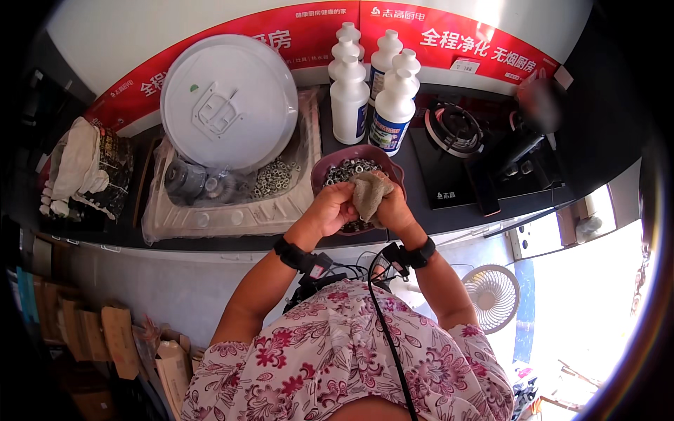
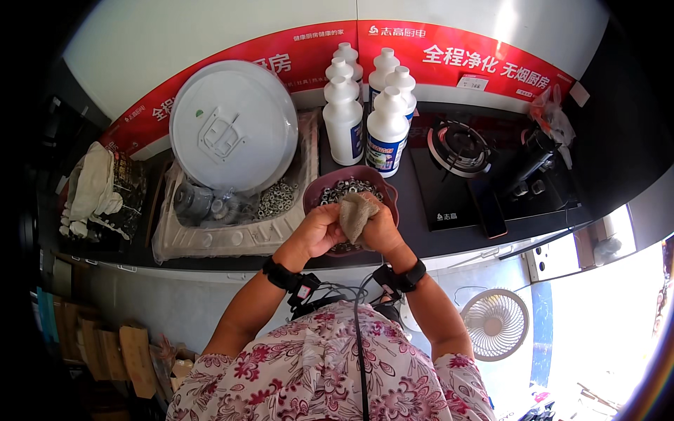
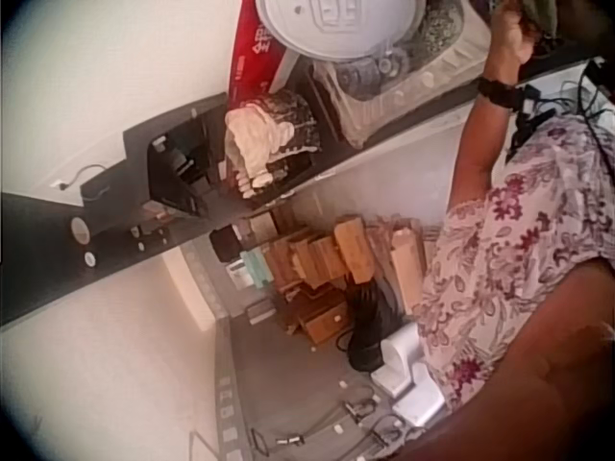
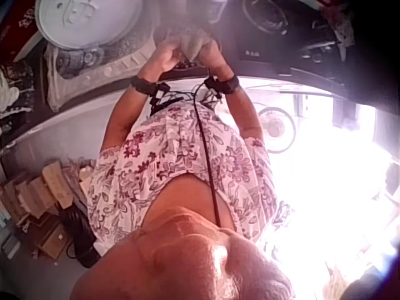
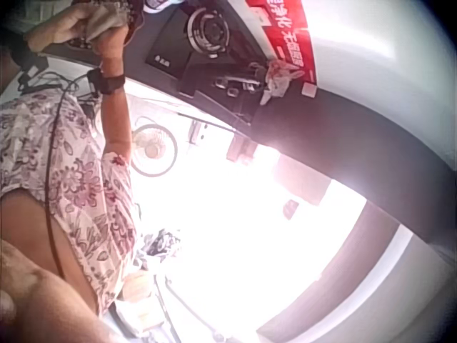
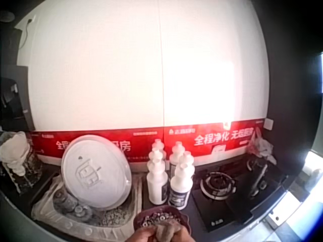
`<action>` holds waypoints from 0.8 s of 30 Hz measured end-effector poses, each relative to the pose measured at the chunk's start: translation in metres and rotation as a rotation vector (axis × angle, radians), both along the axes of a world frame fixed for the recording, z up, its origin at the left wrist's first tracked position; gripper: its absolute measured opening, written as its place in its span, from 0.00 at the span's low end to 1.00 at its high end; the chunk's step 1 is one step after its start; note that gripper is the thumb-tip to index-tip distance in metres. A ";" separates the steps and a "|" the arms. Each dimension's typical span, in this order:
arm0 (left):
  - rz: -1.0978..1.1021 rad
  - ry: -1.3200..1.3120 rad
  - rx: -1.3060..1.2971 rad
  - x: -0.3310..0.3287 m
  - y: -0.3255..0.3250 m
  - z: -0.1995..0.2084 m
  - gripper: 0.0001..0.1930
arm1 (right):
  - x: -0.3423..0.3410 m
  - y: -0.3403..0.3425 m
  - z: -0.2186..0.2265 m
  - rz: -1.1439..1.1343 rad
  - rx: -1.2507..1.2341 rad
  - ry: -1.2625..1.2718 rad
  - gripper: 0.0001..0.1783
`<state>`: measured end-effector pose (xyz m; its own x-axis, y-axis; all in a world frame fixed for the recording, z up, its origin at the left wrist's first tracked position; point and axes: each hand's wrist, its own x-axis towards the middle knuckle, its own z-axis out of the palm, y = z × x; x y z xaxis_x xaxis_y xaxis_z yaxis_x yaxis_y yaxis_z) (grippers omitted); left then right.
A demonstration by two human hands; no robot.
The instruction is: The person cleans small metal hardware items by hand using a cloth, reaching into a bowl to pick up and wipe individual pieces.
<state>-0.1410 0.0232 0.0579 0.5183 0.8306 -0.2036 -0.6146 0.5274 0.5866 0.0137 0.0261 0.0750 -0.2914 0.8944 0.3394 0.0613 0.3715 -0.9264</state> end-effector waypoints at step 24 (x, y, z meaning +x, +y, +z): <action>-0.074 -0.082 0.030 -0.004 0.005 -0.013 0.10 | -0.002 0.003 -0.002 -0.018 0.057 -0.025 0.13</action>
<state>-0.1447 0.0281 0.0444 0.5922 0.7947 -0.1335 -0.6212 0.5557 0.5526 0.0122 0.0290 0.0731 -0.2842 0.8789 0.3832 0.0914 0.4226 -0.9017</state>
